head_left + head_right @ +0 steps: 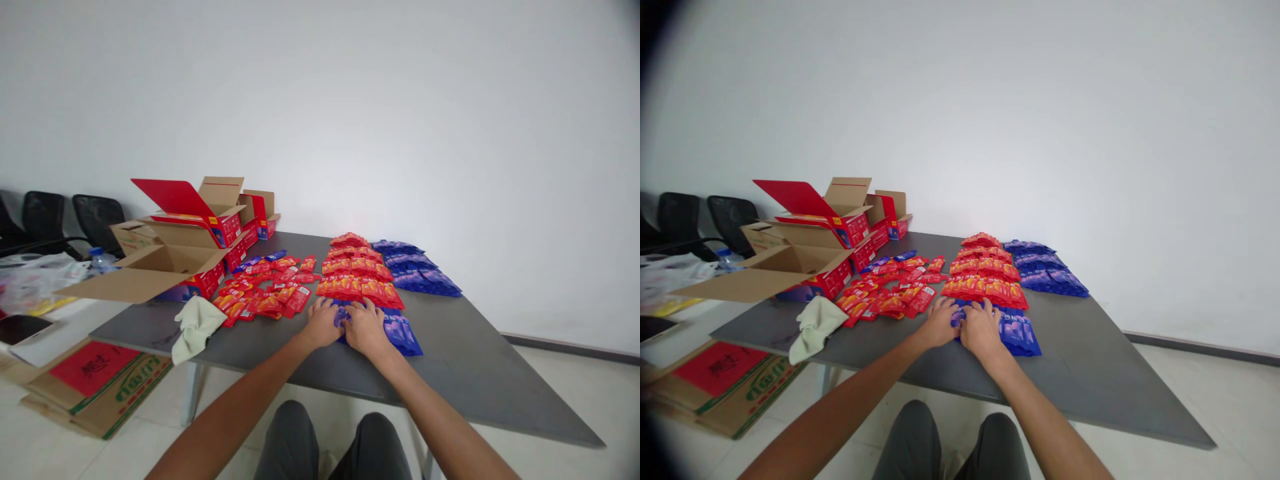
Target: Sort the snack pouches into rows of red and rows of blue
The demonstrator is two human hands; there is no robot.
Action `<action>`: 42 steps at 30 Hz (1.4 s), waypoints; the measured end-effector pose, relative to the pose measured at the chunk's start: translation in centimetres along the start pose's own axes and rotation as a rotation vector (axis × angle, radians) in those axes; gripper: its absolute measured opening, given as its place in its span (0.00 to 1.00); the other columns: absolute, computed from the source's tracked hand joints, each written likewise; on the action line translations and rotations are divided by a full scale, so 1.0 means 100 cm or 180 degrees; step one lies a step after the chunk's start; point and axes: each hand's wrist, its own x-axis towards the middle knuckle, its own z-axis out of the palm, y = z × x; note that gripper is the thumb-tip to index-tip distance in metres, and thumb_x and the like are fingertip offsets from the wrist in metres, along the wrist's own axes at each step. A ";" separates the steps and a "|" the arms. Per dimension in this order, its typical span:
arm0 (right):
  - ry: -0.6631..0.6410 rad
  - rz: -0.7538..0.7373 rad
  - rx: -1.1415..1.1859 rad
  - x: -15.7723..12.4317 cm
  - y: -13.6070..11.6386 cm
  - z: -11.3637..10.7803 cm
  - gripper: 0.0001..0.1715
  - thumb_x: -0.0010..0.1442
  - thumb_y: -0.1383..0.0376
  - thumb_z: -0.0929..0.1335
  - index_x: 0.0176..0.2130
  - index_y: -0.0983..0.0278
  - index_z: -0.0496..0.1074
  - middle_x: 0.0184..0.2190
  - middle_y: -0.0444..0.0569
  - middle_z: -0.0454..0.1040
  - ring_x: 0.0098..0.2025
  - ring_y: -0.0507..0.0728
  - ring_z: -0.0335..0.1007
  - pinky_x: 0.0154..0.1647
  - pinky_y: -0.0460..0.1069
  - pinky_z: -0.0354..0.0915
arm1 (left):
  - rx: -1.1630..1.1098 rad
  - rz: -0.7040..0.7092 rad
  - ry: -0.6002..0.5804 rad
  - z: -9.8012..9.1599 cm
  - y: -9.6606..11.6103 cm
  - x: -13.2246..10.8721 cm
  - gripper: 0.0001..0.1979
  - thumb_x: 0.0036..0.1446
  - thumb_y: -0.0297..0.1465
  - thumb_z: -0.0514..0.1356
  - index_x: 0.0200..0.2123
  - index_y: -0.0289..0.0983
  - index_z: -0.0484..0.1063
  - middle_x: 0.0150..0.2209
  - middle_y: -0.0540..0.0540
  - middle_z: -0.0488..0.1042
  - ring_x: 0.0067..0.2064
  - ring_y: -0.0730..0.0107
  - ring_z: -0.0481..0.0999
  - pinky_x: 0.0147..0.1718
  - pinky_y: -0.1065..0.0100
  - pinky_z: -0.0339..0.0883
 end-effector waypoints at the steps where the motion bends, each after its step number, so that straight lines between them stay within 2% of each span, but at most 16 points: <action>1: 0.0024 -0.0038 0.0028 0.008 -0.008 0.003 0.20 0.60 0.62 0.64 0.51 0.60 0.73 0.55 0.55 0.70 0.61 0.71 0.51 0.55 0.63 0.50 | 0.0014 -0.0031 0.0055 -0.004 -0.007 0.000 0.27 0.50 0.37 0.59 0.55 0.42 0.68 0.63 0.42 0.61 0.66 0.46 0.49 0.62 0.47 0.46; 7: 0.0033 -0.0158 0.0204 0.060 -0.060 0.026 0.19 0.60 0.63 0.65 0.51 0.61 0.72 0.52 0.56 0.72 0.58 0.67 0.58 0.52 0.59 0.53 | 0.0231 -0.0331 0.0370 -0.029 -0.065 0.006 0.26 0.50 0.33 0.59 0.55 0.38 0.68 0.61 0.39 0.63 0.65 0.47 0.52 0.62 0.48 0.47; 11: -0.0002 -0.0266 0.0243 0.096 -0.090 0.045 0.18 0.59 0.63 0.65 0.49 0.62 0.72 0.50 0.56 0.73 0.54 0.64 0.63 0.50 0.56 0.56 | 0.0379 -0.0485 0.0574 -0.047 -0.104 0.014 0.21 0.54 0.32 0.55 0.52 0.38 0.70 0.60 0.38 0.65 0.63 0.50 0.55 0.60 0.50 0.50; 19: 0.0096 -0.0558 0.0350 0.167 -0.133 0.083 0.17 0.62 0.66 0.62 0.48 0.62 0.72 0.50 0.55 0.74 0.53 0.62 0.65 0.49 0.54 0.57 | 0.0560 -0.0745 0.0904 -0.079 -0.171 0.052 0.15 0.57 0.28 0.52 0.45 0.38 0.74 0.53 0.39 0.71 0.58 0.55 0.62 0.58 0.56 0.53; 24: -0.0013 -0.0669 0.0406 0.211 -0.146 0.106 0.18 0.64 0.66 0.59 0.50 0.61 0.71 0.52 0.54 0.73 0.55 0.62 0.64 0.50 0.55 0.57 | 0.0581 -0.0707 0.0964 -0.083 -0.210 0.084 0.15 0.60 0.27 0.50 0.44 0.36 0.74 0.51 0.37 0.72 0.58 0.56 0.64 0.58 0.56 0.52; 32: -0.0173 -0.0902 0.0514 0.273 -0.152 0.147 0.30 0.60 0.69 0.59 0.61 0.62 0.60 0.64 0.54 0.60 0.63 0.63 0.54 0.56 0.60 0.54 | 0.0739 -0.0902 0.0953 -0.083 -0.270 0.145 0.15 0.61 0.27 0.49 0.43 0.35 0.74 0.47 0.37 0.74 0.52 0.59 0.69 0.54 0.63 0.56; 37: -0.0272 -0.0868 0.0464 0.299 -0.156 0.168 0.32 0.58 0.68 0.60 0.62 0.61 0.59 0.64 0.54 0.58 0.65 0.63 0.50 0.58 0.62 0.52 | 0.1045 -0.0892 0.0915 -0.086 -0.289 0.178 0.15 0.62 0.30 0.49 0.45 0.36 0.74 0.48 0.37 0.73 0.53 0.58 0.68 0.54 0.62 0.56; 42: -0.0317 -0.0887 0.0515 0.315 -0.156 0.178 0.31 0.57 0.68 0.60 0.60 0.62 0.60 0.63 0.54 0.60 0.64 0.63 0.51 0.57 0.61 0.52 | 0.1161 -0.1323 0.0963 -0.083 -0.304 0.204 0.17 0.65 0.33 0.47 0.47 0.35 0.72 0.49 0.34 0.72 0.53 0.55 0.67 0.53 0.58 0.56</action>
